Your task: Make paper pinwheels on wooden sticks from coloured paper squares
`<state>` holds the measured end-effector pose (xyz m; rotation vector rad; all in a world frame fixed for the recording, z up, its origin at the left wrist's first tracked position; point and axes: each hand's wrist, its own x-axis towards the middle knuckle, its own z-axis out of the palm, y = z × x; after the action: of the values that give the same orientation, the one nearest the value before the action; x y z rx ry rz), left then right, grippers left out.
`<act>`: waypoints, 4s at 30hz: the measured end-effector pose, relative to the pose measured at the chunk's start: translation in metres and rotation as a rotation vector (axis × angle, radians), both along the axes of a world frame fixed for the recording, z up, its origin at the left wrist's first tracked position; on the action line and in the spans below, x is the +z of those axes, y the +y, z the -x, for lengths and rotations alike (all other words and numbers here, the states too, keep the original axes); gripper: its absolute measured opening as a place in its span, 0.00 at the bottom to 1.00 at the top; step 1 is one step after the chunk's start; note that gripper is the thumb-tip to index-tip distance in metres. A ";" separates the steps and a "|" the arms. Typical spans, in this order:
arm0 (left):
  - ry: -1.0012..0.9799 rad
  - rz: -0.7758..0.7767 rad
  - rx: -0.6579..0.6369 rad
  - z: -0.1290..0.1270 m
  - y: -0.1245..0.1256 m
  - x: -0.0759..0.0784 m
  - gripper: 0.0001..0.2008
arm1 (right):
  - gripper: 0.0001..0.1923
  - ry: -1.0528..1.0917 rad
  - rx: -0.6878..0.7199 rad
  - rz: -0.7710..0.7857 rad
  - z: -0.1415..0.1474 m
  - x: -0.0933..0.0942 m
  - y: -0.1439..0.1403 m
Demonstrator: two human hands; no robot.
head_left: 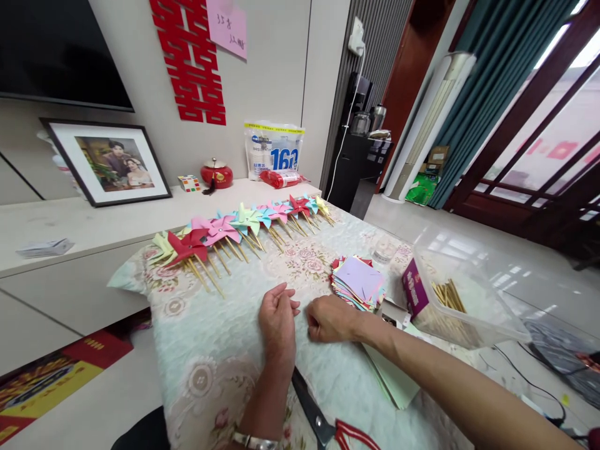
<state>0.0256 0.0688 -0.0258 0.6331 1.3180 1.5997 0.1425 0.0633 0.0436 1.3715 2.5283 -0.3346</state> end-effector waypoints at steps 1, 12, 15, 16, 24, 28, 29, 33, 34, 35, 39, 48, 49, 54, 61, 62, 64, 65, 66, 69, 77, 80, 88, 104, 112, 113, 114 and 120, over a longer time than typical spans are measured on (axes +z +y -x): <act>-0.002 -0.003 -0.002 0.000 0.000 0.001 0.15 | 0.13 -0.004 -0.001 -0.012 0.000 0.002 -0.002; 0.041 0.016 -0.011 -0.001 -0.003 0.003 0.16 | 0.13 -0.142 -0.441 -0.334 -0.125 0.090 0.077; 0.063 0.040 -0.025 -0.002 -0.001 0.003 0.16 | 0.12 -0.231 -0.617 -0.342 -0.170 0.091 0.102; 0.067 0.049 -0.029 -0.001 0.000 0.003 0.16 | 0.12 -0.254 -0.661 -0.332 -0.181 0.087 0.107; 0.139 0.066 -0.047 -0.001 0.001 0.004 0.17 | 0.17 -0.296 -0.795 -0.267 -0.215 0.054 0.128; 0.137 0.081 -0.056 -0.001 0.001 0.005 0.18 | 0.16 -0.307 -0.836 -0.248 -0.220 0.052 0.134; 0.139 0.086 -0.059 -0.001 0.001 0.005 0.18 | 0.16 -0.311 -0.842 -0.242 -0.221 0.052 0.134; 0.141 0.098 -0.066 -0.001 0.001 0.005 0.18 | 0.16 -0.333 -0.845 -0.238 -0.219 0.053 0.135; 0.137 0.098 -0.067 -0.001 0.001 0.005 0.18 | 0.16 -0.341 -0.841 -0.243 -0.218 0.053 0.134; 0.131 0.097 -0.066 -0.001 0.001 0.005 0.18 | 0.16 -0.348 -0.836 -0.248 -0.216 0.053 0.134; 0.118 0.102 -0.063 -0.002 0.002 0.008 0.18 | 0.17 -0.368 -0.809 -0.253 -0.211 0.054 0.132; 0.121 0.100 -0.058 -0.002 0.000 0.013 0.16 | 0.17 -0.374 -0.772 -0.237 -0.206 0.060 0.129; 0.121 0.097 -0.059 -0.002 0.000 0.013 0.16 | 0.17 -0.377 -0.772 -0.255 -0.203 0.063 0.127; 0.128 0.076 -0.067 -0.003 0.001 0.011 0.16 | 0.11 -0.354 -0.725 -0.403 -0.173 0.082 0.097; 0.160 0.065 -0.100 -0.004 -0.002 0.011 0.15 | 0.13 -0.164 -0.546 -0.495 -0.109 0.079 0.006; 0.161 0.061 -0.109 -0.004 -0.003 0.011 0.15 | 0.11 -0.095 -0.549 -0.492 -0.105 0.073 -0.004; 0.167 0.048 -0.127 -0.004 -0.003 0.011 0.15 | 0.09 0.028 -0.579 -0.481 -0.101 0.060 -0.018; 0.172 0.041 -0.133 -0.004 -0.004 0.011 0.15 | 0.09 0.089 -0.590 -0.478 -0.101 0.053 -0.022; 0.179 0.036 -0.136 -0.004 -0.004 0.010 0.15 | 0.09 0.145 -0.599 -0.482 -0.101 0.047 -0.025; 0.193 0.033 -0.136 -0.004 -0.004 0.010 0.14 | 0.10 0.247 -0.605 -0.543 -0.103 0.030 -0.026; 0.224 0.054 -0.177 -0.007 -0.006 0.012 0.15 | 0.17 0.151 -0.543 -0.482 -0.092 0.014 -0.023; 0.254 0.054 -0.195 -0.008 -0.008 0.013 0.14 | 0.17 0.089 -0.543 -0.455 -0.088 0.009 -0.021; 0.288 0.042 -0.207 -0.012 -0.010 0.014 0.14 | 0.16 0.010 -0.554 -0.487 -0.085 -0.004 -0.015; 0.309 0.050 -0.235 -0.011 -0.012 0.014 0.16 | 0.17 0.013 -0.586 -0.526 -0.082 -0.008 -0.014; 0.309 0.060 -0.250 -0.011 -0.014 0.014 0.16 | 0.14 0.005 -0.581 -0.554 -0.081 -0.009 -0.015; 0.309 0.059 -0.251 -0.012 -0.014 0.014 0.15 | 0.14 -0.001 -0.576 -0.560 -0.080 -0.009 -0.015; 0.309 0.060 -0.253 -0.012 -0.014 0.014 0.15 | 0.14 -0.011 -0.572 -0.565 -0.079 -0.009 -0.015; 0.315 0.062 -0.263 -0.012 -0.014 0.014 0.15 | 0.13 -0.027 -0.565 -0.572 -0.078 -0.010 -0.014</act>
<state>0.0374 0.0547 -0.0120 1.0066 1.4364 1.2769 0.2201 0.0497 0.0334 2.2753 2.2487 0.3483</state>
